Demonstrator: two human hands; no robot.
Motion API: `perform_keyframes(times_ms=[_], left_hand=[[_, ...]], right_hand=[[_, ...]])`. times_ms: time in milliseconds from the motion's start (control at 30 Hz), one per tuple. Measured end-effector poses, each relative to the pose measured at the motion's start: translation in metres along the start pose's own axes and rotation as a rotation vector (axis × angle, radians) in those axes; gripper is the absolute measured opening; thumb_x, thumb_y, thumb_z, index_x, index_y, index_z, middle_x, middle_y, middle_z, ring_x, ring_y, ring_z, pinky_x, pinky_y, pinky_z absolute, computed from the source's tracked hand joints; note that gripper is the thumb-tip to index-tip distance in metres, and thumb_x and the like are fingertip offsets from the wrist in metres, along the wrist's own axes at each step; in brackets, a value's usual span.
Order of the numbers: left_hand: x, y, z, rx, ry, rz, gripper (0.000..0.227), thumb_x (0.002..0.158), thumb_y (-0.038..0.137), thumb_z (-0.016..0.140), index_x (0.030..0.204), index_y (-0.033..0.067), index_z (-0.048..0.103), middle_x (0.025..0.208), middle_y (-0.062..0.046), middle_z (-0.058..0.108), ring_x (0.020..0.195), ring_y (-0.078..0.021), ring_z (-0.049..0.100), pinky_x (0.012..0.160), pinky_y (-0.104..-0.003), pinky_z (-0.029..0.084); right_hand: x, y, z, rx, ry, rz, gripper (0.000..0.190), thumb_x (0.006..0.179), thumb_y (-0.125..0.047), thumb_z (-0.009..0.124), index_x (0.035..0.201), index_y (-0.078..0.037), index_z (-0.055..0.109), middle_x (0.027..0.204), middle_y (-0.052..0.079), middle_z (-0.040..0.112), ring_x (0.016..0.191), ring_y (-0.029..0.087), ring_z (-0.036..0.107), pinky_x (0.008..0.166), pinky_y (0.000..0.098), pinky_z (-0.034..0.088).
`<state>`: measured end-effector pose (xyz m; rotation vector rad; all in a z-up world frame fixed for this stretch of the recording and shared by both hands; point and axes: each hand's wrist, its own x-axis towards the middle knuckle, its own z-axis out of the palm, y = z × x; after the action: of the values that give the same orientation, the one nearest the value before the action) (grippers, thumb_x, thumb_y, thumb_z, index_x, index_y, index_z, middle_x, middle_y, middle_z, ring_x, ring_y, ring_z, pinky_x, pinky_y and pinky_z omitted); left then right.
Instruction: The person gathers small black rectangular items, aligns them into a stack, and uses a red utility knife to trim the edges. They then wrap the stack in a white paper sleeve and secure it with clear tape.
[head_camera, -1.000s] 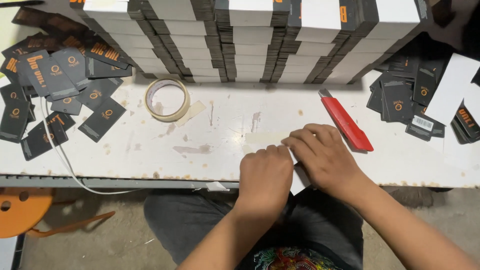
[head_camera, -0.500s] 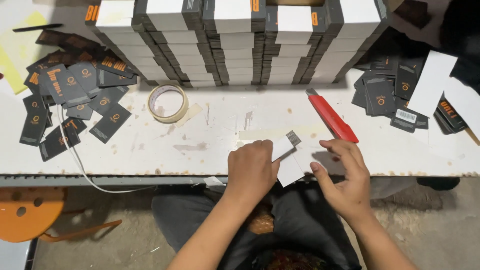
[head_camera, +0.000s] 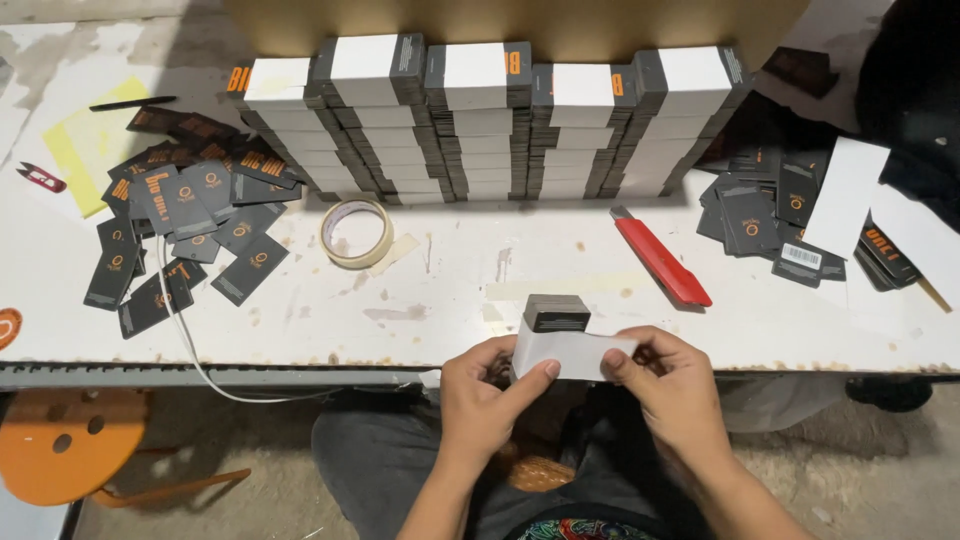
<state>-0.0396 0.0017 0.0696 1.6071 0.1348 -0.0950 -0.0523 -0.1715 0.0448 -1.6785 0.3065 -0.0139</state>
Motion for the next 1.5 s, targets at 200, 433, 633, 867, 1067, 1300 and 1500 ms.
perform_keyframes(times_ms=[200,433,633,867,1067,1300,1500], left_hand=[[-0.009,-0.009,0.005,-0.295,-0.041,-0.028,0.022,0.064,0.008,0.072,0.084,-0.0007,0.067,0.078,-0.009,0.07,0.07,-0.0147,0.064,0.066,-0.024,0.053],[-0.013,-0.02,0.01,-0.391,-0.161,0.2,0.018,0.068,0.008,0.069,0.083,-0.0013,0.064,0.077,-0.009,0.066,0.07,-0.0156,0.062,0.063,-0.025,0.051],[-0.021,-0.017,0.002,-0.283,-0.278,0.267,0.02,0.067,0.015,0.071,0.079,0.0004,0.063,0.072,-0.004,0.062,0.065,-0.0099,0.054,0.057,-0.022,0.043],[-0.02,-0.005,-0.013,-0.202,-0.468,0.342,0.028,0.073,0.025,0.067,0.085,0.0009,0.063,0.081,-0.007,0.065,0.074,-0.0124,0.061,0.066,-0.023,0.05],[-0.031,0.007,-0.012,-0.149,-0.514,0.358,0.028,0.07,0.023,0.07,0.087,0.0014,0.062,0.077,-0.008,0.064,0.067,-0.0108,0.058,0.058,-0.023,0.047],[-0.028,0.013,-0.01,0.029,-0.284,0.857,0.013,0.077,0.005,0.057,0.087,-0.004,0.059,0.085,-0.015,0.064,0.075,-0.0259,0.066,0.068,-0.034,0.057],[-0.031,0.033,-0.018,0.595,-0.077,1.225,0.018,0.086,0.005,0.045,0.08,-0.0001,0.06,0.082,-0.01,0.064,0.077,-0.0196,0.065,0.071,-0.029,0.054]], right_hand=[[0.006,0.002,0.0,0.101,0.042,-0.044,0.014,0.071,-0.013,0.068,0.068,-0.002,0.059,0.064,0.004,0.06,0.06,0.009,0.051,0.058,0.0207,0.042],[0.016,0.004,-0.003,0.175,-0.124,-0.114,0.011,0.07,-0.008,0.066,0.071,0.001,0.061,0.067,0.011,0.064,0.059,0.016,0.058,0.055,0.0254,0.052],[0.006,-0.003,0.002,0.177,-0.184,-0.21,0.009,0.069,0.003,0.062,0.062,-0.002,0.06,0.065,0.01,0.063,0.06,0.016,0.057,0.055,0.0253,0.045],[-0.002,-0.003,0.0,0.21,-0.308,-0.366,0.006,0.065,-0.002,0.067,0.064,-0.007,0.063,0.063,0.009,0.064,0.064,0.02,0.059,0.059,0.0291,0.049],[-0.012,-0.011,-0.003,0.328,-0.235,-0.306,0.036,0.058,0.007,0.07,0.088,-0.001,0.052,0.085,0.011,0.055,0.086,0.019,0.058,0.085,0.029,0.049],[-0.03,-0.023,-0.003,-0.063,-0.197,-0.706,0.009,0.072,-0.007,0.057,0.068,-0.001,0.062,0.07,0.009,0.064,0.066,0.02,0.064,0.064,0.0268,0.055],[-0.04,-0.045,-0.014,-0.156,-0.408,-0.673,0.057,0.085,-0.052,0.039,0.091,-0.001,0.064,0.098,0.015,0.063,0.096,0.024,0.065,0.084,0.0328,0.051]])
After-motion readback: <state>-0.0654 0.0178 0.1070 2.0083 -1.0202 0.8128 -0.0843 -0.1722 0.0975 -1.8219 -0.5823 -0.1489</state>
